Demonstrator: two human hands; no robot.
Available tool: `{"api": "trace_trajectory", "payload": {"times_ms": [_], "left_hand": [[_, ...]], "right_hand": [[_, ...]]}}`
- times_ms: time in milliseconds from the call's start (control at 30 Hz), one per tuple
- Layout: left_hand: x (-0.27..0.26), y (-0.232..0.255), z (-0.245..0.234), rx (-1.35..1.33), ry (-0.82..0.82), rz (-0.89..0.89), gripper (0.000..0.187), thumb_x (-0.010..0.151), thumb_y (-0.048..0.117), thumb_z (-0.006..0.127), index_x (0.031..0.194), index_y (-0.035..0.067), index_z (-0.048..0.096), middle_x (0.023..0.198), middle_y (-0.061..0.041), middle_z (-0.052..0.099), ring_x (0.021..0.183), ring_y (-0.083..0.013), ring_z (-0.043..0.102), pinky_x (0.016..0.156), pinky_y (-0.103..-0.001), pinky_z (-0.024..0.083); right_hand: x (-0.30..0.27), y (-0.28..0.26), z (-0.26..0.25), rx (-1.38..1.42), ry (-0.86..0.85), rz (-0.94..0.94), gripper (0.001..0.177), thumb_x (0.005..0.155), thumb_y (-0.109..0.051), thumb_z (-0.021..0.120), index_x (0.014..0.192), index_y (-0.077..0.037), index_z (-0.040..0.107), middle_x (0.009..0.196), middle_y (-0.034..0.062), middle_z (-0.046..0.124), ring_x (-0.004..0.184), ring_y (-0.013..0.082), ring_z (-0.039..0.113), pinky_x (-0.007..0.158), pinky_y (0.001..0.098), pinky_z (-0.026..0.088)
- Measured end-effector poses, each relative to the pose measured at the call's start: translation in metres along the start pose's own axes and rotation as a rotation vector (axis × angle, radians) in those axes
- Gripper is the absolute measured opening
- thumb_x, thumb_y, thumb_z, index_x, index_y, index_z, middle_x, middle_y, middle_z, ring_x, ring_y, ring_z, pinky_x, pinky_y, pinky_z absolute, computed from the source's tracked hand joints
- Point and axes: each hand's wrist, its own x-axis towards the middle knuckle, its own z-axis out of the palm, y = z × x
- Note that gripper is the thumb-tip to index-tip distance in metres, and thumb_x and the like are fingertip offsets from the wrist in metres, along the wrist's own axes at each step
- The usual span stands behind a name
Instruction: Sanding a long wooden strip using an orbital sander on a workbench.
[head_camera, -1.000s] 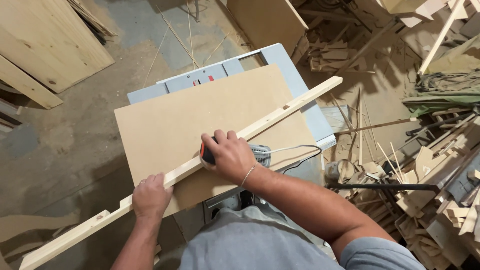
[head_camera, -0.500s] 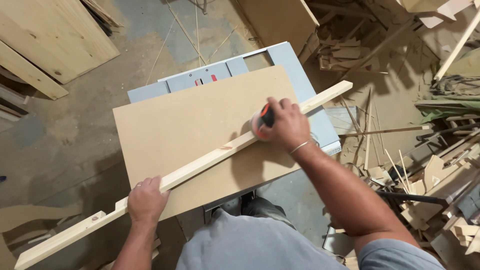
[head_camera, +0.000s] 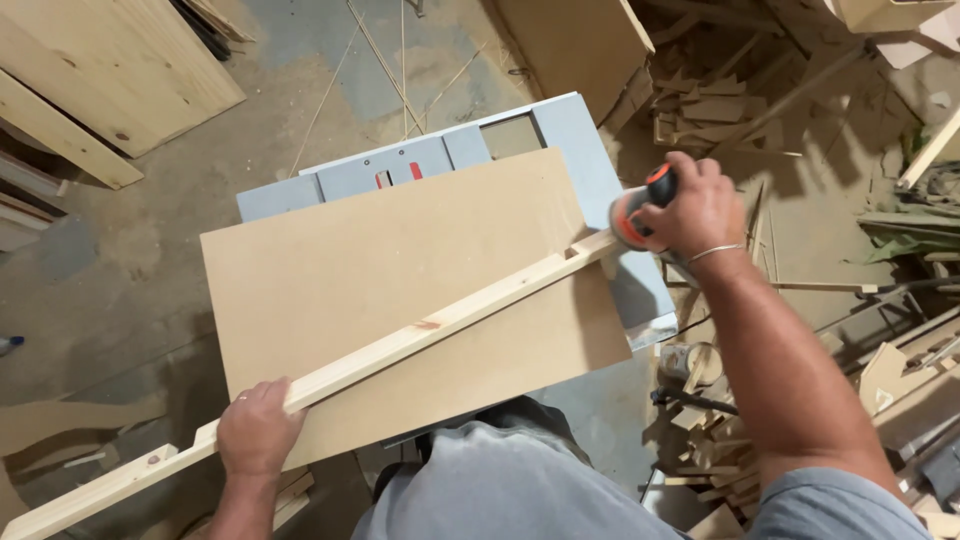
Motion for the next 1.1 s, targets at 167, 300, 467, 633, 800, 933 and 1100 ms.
{"api": "trace_trajectory", "payload": {"times_ms": [167,300,467,633,800,933,1100], "left_hand": [[-0.001,0.001,0.006,0.038,0.060,-0.001,0.027,0.076,0.041,0.076,0.097,0.025,0.075,0.081,0.003,0.069,0.076,-0.0247,0.067,0.057,-0.042,0.052],[0.000,0.004,0.003,0.038,0.087,0.010,0.024,0.075,0.038,0.075,0.096,0.026,0.075,0.079,0.003,0.068,0.074,-0.0243,0.065,0.059,-0.041,0.050],[0.013,0.015,-0.002,0.004,0.037,0.013,0.035,0.073,0.037,0.075,0.106,0.027,0.077,0.086,0.004,0.072,0.077,-0.0244,0.068,0.059,-0.041,0.052],[0.023,0.024,-0.013,-0.044,0.022,0.033,0.041,0.068,0.035,0.077,0.108,0.024,0.076,0.087,0.001,0.073,0.076,-0.0267,0.067,0.062,-0.043,0.053],[0.034,0.051,-0.011,-0.051,0.223,0.134,0.031,0.069,0.040,0.075,0.095,0.024,0.071,0.083,0.003,0.063,0.075,-0.0226,0.069,0.067,-0.037,0.058],[0.036,0.061,-0.005,-0.052,0.272,0.171,0.026,0.073,0.037,0.072,0.094,0.023,0.070,0.086,0.002,0.063,0.082,-0.0220,0.068,0.072,-0.036,0.055],[0.043,0.062,0.009,-0.112,0.301,0.249,0.028,0.068,0.037,0.077,0.088,0.018,0.070,0.081,-0.001,0.059,0.077,-0.0246,0.065,0.066,-0.038,0.056]], "right_hand": [[0.039,0.051,-0.005,-0.036,-0.026,0.148,0.082,0.067,-0.042,0.080,0.144,-0.024,0.057,0.124,0.0208,0.057,0.107,0.0468,0.061,0.083,0.0569,0.051],[0.064,0.093,0.007,-0.046,0.028,0.201,0.076,0.068,-0.037,0.071,0.142,-0.022,0.059,0.125,0.0200,0.058,0.108,0.0448,0.062,0.087,0.0534,0.050],[0.059,0.078,0.009,-0.006,0.011,0.162,0.080,0.067,-0.037,0.072,0.144,-0.023,0.057,0.126,0.0196,0.056,0.108,0.0458,0.060,0.087,0.0549,0.049],[0.027,0.010,-0.002,-0.037,-0.010,0.041,0.080,0.064,-0.044,0.078,0.140,-0.026,0.061,0.122,0.0208,0.060,0.107,0.0476,0.063,0.085,0.0553,0.049],[-0.016,-0.069,0.016,-0.082,-0.051,-0.090,0.083,0.069,-0.048,0.082,0.146,-0.032,0.054,0.129,0.0034,0.058,0.116,0.0339,0.064,0.093,0.0489,0.058],[-0.060,-0.139,0.028,-0.117,-0.038,-0.180,0.082,0.071,-0.050,0.080,0.145,-0.031,0.054,0.126,0.0024,0.058,0.113,0.0308,0.064,0.090,0.0472,0.059],[-0.116,-0.218,0.040,-0.079,-0.107,-0.395,0.081,0.070,-0.053,0.076,0.144,-0.029,0.053,0.119,0.0017,0.058,0.109,0.0307,0.064,0.085,0.0476,0.061]]}}
